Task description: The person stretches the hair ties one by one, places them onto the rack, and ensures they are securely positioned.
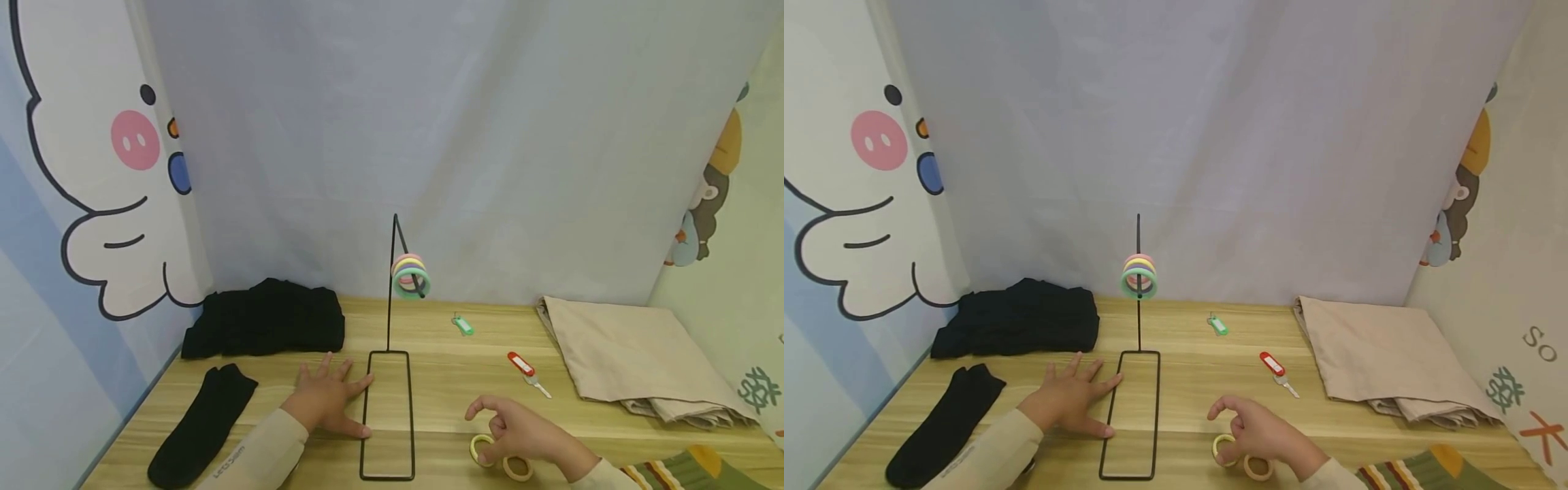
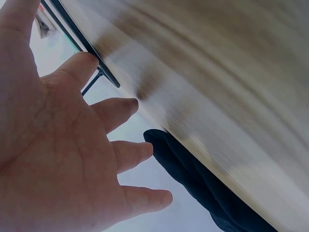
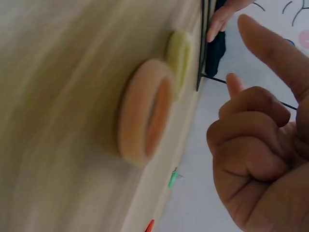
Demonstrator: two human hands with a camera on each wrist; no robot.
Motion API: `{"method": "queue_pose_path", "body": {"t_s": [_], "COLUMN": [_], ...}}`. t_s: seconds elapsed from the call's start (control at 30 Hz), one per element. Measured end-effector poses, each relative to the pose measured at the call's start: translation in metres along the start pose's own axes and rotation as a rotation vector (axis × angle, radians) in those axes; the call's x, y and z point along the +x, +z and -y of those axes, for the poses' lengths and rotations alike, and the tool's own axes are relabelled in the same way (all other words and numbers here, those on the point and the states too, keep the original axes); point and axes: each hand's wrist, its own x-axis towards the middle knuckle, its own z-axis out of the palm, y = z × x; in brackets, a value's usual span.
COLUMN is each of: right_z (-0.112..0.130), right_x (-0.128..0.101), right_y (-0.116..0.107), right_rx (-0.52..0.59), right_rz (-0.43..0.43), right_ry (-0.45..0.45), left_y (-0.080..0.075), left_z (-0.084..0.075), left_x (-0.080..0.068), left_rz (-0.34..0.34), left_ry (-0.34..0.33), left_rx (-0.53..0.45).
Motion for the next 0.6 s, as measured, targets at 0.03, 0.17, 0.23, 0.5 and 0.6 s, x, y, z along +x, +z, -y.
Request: {"method": "queue_pose_path", "body": {"t_s": [0.03,0.17,0.23,0.5,0.6], "right_z": [-0.002,-0.008,-0.010,-0.013,-0.012], "right_x": [-0.001,-0.002,-0.002,0.000,0.001], "right_y": [0.000,0.000,0.001,0.004,0.006], "right_rx": [-0.009,-0.065,-0.098,-0.230,-0.273], "right_rz": [0.010,0.004,-0.004,-0.036,-0.050], "right_ry": [0.016,0.091,0.123,0.159,0.135], "left_y": [0.000,0.000,-0.001,-0.002,-0.002], "left_z": [0.000,-0.001,-0.001,-0.001,-0.002], "left_x": [0.000,0.000,0.000,0.000,0.000], "left_rz": [0.001,0.008,0.011,0.016,0.024], "left_ry": [0.000,-0.004,-0.005,-0.006,-0.007], "left_rx": [0.001,0.000,0.000,-0.003,-0.009]}}
